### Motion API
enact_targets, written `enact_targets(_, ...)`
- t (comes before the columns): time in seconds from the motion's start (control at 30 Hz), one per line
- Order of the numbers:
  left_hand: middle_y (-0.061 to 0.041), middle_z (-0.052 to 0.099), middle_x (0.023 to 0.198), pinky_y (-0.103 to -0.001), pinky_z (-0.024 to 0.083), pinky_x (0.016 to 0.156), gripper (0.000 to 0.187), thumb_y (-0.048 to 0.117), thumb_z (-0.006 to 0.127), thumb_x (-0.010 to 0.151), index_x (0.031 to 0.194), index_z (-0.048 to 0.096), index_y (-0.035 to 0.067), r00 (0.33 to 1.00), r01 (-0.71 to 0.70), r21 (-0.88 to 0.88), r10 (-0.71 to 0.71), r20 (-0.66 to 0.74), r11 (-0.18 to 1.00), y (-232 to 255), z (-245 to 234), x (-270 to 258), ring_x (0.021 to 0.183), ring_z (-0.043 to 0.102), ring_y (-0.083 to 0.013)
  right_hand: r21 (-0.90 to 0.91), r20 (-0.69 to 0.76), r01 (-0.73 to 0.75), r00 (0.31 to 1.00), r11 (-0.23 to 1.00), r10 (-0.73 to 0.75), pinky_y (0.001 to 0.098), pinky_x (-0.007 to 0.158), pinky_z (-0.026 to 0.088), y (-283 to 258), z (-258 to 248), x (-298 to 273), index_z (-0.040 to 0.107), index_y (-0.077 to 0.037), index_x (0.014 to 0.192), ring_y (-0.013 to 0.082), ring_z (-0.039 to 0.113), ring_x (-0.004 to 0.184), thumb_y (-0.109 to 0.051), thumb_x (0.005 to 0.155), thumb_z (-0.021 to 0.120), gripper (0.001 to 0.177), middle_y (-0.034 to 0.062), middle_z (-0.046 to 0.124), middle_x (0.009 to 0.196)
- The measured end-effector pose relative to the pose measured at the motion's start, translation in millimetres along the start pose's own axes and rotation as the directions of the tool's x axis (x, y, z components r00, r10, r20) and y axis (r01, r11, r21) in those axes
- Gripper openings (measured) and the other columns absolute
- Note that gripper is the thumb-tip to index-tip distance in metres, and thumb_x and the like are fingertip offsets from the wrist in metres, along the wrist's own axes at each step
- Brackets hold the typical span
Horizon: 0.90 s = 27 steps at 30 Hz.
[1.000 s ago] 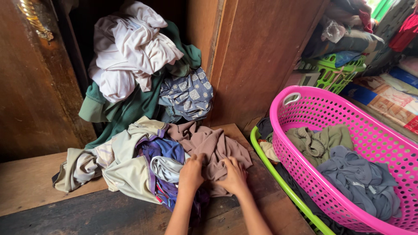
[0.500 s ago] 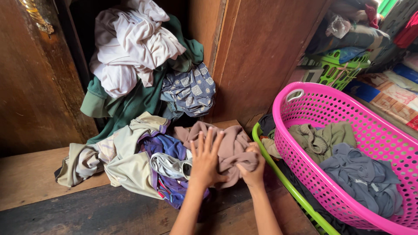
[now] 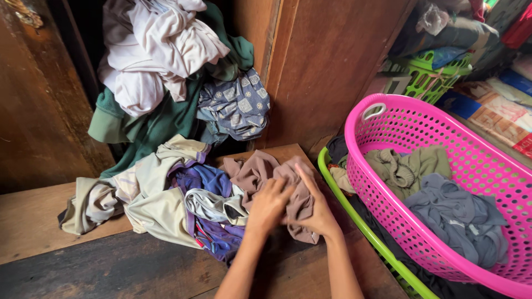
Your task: The person sorts through a pile of clothes on the floor, picking up items one by one and placing them into a laundry basket.
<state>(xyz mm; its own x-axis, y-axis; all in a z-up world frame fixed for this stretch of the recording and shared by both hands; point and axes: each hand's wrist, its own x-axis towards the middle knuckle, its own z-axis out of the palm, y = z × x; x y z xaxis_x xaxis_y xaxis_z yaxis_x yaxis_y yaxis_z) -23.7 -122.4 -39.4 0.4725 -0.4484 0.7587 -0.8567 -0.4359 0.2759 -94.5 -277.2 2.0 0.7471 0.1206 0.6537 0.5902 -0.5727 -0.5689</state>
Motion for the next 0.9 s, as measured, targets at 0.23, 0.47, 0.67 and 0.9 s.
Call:
enact_targets(0.23,-0.019,0.038,0.155,-0.047,0.042,0.109,0.121,0.011,0.092,0.046,0.151,0.033,0.012,0.991,0.11,-0.354,-0.074,0.113,0.929,16.6,-52.8,18.8,0.14,0.041,-0.0421,-0.047,-0.325,0.102,0.939,0.994,-0.112,0.0365,0.103,0.05,45.2,-14.6,-6.8,0.064,-0.002,0.111,0.0242,0.066,0.112,0.003,0.056,0.076,0.057,0.0121,0.068,0.113)
enact_targets(0.47,-0.017,0.033,0.161,-0.057,0.029,0.11,0.137,0.023,0.101,0.047,0.16,0.022,0.019,0.946,0.288,-0.297,-0.223,0.236,0.91,4.4,-48.8,13.6,0.146,0.033,-0.0433,0.565,-0.486,0.152,0.856,0.811,0.178,0.0352,0.105,0.049,80.4,-9.2,-26.4,0.065,-0.002,0.116,0.0205,0.06,0.116,-0.007,0.085,0.067,0.031,0.0096,0.063,0.122)
enact_targets(0.67,-0.021,0.069,0.127,-0.042,0.053,0.101,0.074,0.004,0.077,0.073,0.145,0.058,0.013,0.954,0.298,-0.423,-0.284,0.097,0.856,-18.7,-33.1,0.9,0.123,0.064,-0.0409,0.626,-0.46,0.051,0.83,0.778,0.315,0.0332,0.103,0.048,84.3,-7.2,-26.9,0.058,-0.009,0.124,0.0168,0.056,0.118,-0.001,0.073,0.076,0.055,0.004,0.058,0.126)
enact_targets(0.9,-0.022,0.062,0.137,-0.038,0.043,0.111,0.081,-0.006,0.055,0.066,0.145,0.053,0.008,0.96,0.189,-0.531,-0.268,-0.075,0.826,-4.9,-55.6,18.9,0.135,0.055,-0.0403,-0.06,-0.494,-0.093,0.868,0.994,0.052,0.0337,0.106,0.047,77.6,13.0,-12.4,0.06,-0.004,0.129,0.0192,0.061,0.118,0.003,0.071,0.076,0.06,0.0069,0.064,0.124)
